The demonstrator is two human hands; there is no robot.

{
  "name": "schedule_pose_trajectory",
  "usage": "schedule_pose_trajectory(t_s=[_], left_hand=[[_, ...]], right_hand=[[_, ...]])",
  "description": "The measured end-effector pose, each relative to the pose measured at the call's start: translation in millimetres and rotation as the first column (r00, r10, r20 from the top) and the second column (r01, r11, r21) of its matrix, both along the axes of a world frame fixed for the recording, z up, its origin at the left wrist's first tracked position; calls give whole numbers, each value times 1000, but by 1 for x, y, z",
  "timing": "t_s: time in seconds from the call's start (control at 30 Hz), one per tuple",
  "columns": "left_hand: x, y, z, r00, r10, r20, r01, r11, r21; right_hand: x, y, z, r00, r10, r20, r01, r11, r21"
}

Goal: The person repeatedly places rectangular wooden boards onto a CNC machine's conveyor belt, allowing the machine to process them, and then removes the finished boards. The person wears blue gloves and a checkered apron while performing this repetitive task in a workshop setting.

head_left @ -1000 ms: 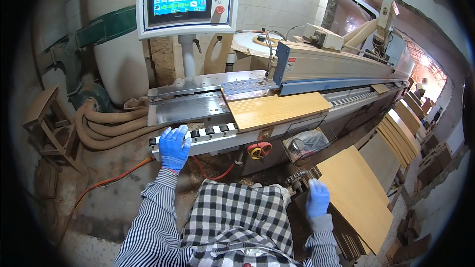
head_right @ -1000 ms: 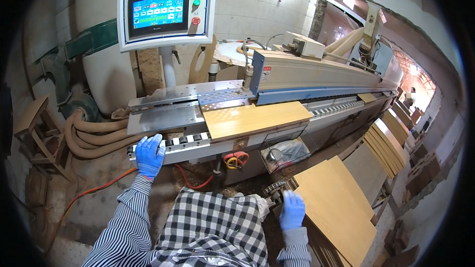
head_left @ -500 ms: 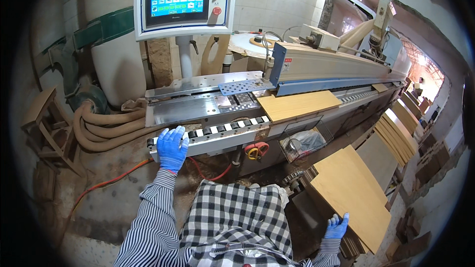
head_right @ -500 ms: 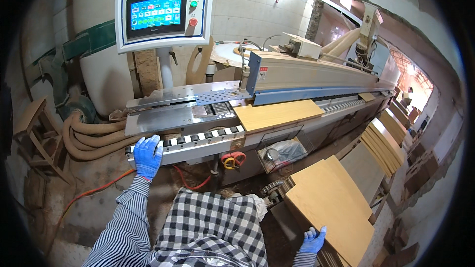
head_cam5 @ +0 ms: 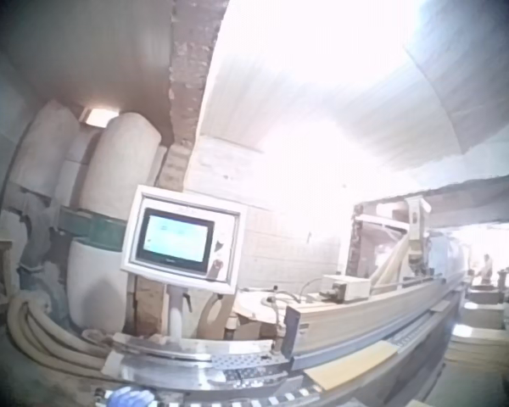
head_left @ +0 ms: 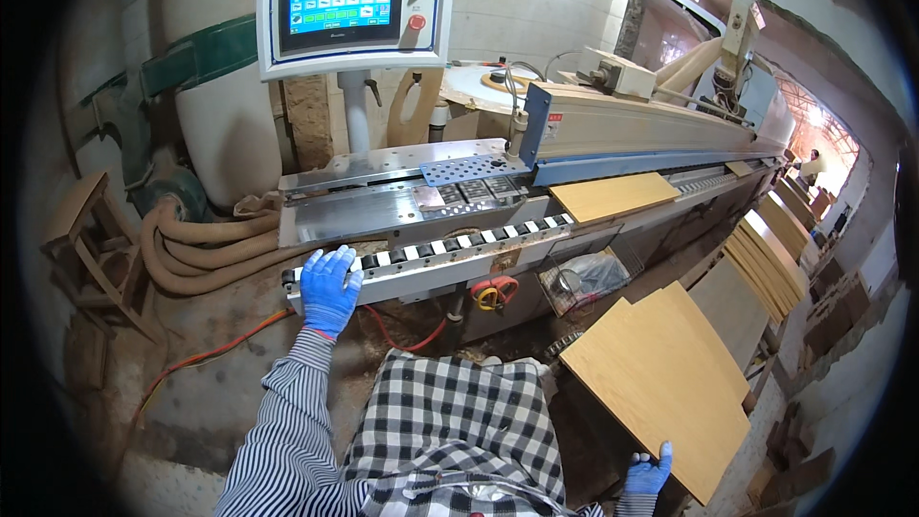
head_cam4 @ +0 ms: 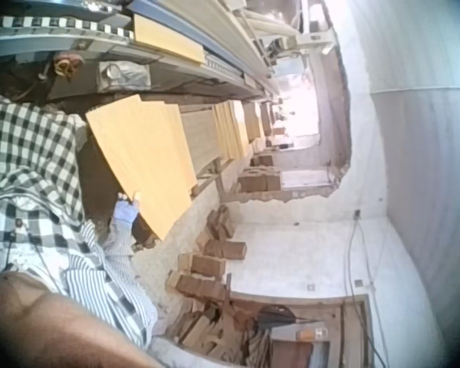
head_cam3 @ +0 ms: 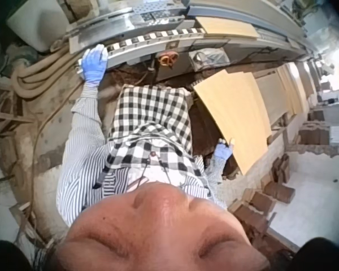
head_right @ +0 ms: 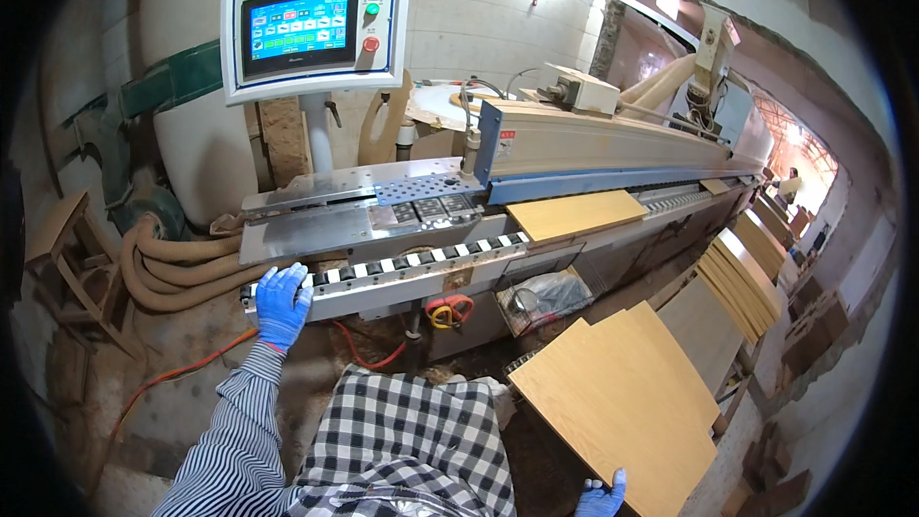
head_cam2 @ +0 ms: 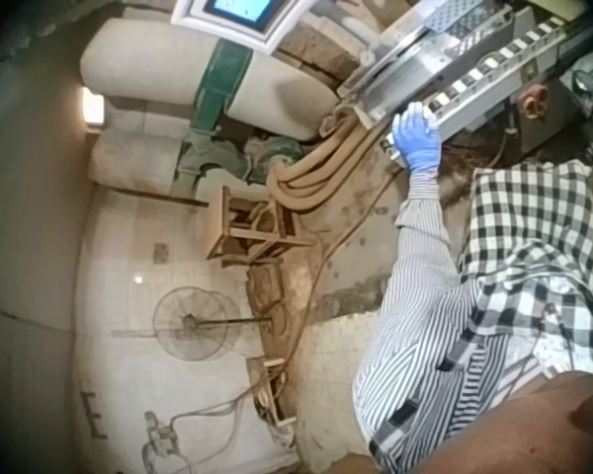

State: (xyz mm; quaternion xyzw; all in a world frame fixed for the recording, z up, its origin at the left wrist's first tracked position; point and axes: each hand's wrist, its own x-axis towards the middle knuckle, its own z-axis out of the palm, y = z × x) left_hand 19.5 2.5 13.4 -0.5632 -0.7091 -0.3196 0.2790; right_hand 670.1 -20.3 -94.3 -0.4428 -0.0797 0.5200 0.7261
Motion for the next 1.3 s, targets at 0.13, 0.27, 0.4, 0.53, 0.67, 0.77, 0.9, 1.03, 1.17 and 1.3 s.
schedule_pose_trajectory(t_s=[0.13,0.27,0.4,0.53,0.67,0.77,0.9,1.03,1.17,1.3], left_hand=[[5,-10,4,999,-16,33,18,997,-69],[46,-40,25,978,-127,167,148,982,-120],[84,-65,30,941,-307,141,329,926,-182],[87,-88,33,965,-257,49,260,923,-284],[56,-110,27,996,-89,19,91,968,-233],[32,-122,14,999,16,40,-9,982,-188],[8,-116,15,989,105,104,-92,989,-119],[-18,-95,10,968,193,164,-172,976,-135],[-39,-73,10,954,228,195,-199,967,-157],[-42,-61,11,956,229,181,-202,967,-156]], right_hand=[[-20,-1,8,997,78,-21,-77,996,38],[-87,16,55,933,359,3,-356,924,144],[-165,45,80,821,571,18,-566,809,162],[-249,74,98,615,788,3,-773,603,199],[-320,94,105,443,896,-11,-884,439,157],[-364,111,103,288,956,-61,-938,294,184],[-399,123,110,275,939,-208,-914,322,246],[-386,124,108,300,933,-198,-870,353,345],[-329,97,106,301,895,330,-953,292,76],[-266,69,49,79,500,863,-891,423,-164]])
